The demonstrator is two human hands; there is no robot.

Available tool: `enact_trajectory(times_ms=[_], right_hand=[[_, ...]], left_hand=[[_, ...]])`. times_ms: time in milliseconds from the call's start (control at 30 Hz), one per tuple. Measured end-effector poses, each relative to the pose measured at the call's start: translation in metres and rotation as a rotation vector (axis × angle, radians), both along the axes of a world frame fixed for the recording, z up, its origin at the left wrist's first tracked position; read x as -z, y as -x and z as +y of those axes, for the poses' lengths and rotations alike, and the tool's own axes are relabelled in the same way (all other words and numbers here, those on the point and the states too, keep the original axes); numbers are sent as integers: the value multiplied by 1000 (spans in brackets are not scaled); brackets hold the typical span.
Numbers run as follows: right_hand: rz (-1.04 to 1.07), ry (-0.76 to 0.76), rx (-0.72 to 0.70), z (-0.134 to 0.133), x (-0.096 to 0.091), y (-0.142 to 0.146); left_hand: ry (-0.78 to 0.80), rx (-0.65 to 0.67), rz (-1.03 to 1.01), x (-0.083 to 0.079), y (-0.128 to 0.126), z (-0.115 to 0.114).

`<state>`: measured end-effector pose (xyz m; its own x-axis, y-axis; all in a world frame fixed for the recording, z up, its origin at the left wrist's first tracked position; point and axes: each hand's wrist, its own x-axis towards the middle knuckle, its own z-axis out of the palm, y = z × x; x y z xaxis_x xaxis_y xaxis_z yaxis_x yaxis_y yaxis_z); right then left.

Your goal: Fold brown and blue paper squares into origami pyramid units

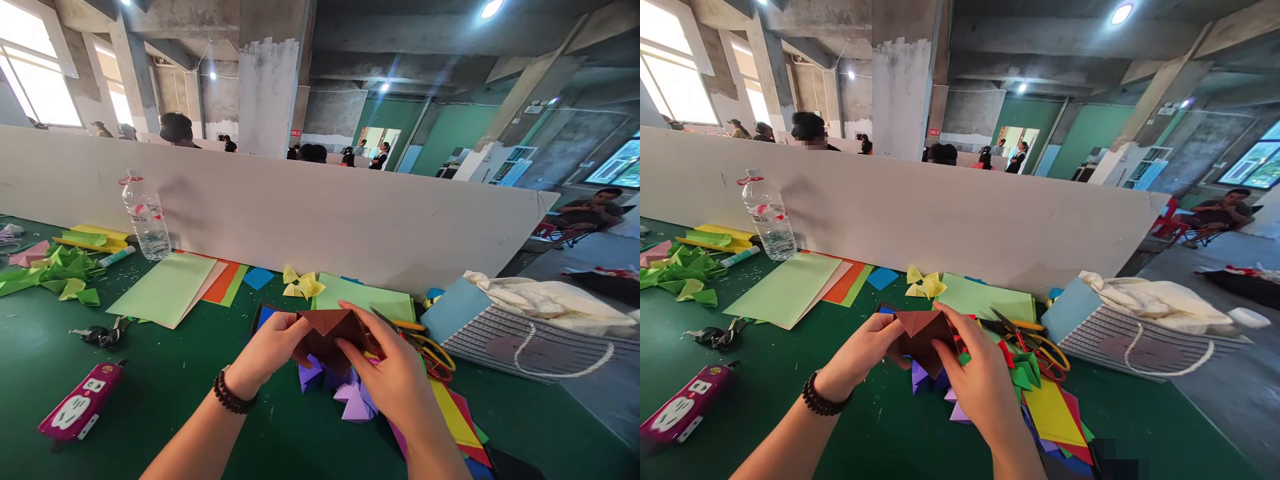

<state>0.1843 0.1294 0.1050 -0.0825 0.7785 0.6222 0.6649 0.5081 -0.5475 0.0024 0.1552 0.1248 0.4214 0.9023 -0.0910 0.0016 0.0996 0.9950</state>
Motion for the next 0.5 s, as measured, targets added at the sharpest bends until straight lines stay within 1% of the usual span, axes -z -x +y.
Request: enact_trajectory(times_ms=[100, 200, 400, 500], right_hand=[[-30, -70, -13, 0, 0, 2], [-52, -104, -24, 1, -1, 4], [-171, -147, -135, 1, 0, 2], [-225, -155, -126, 0, 1, 1]], left_hand=[[-62, 36, -37, -1, 4, -3], [-117, 25, -28, 3, 6, -2], [-50, -29, -68, 11, 3, 3], [-66, -48, -54, 13, 3, 4]])
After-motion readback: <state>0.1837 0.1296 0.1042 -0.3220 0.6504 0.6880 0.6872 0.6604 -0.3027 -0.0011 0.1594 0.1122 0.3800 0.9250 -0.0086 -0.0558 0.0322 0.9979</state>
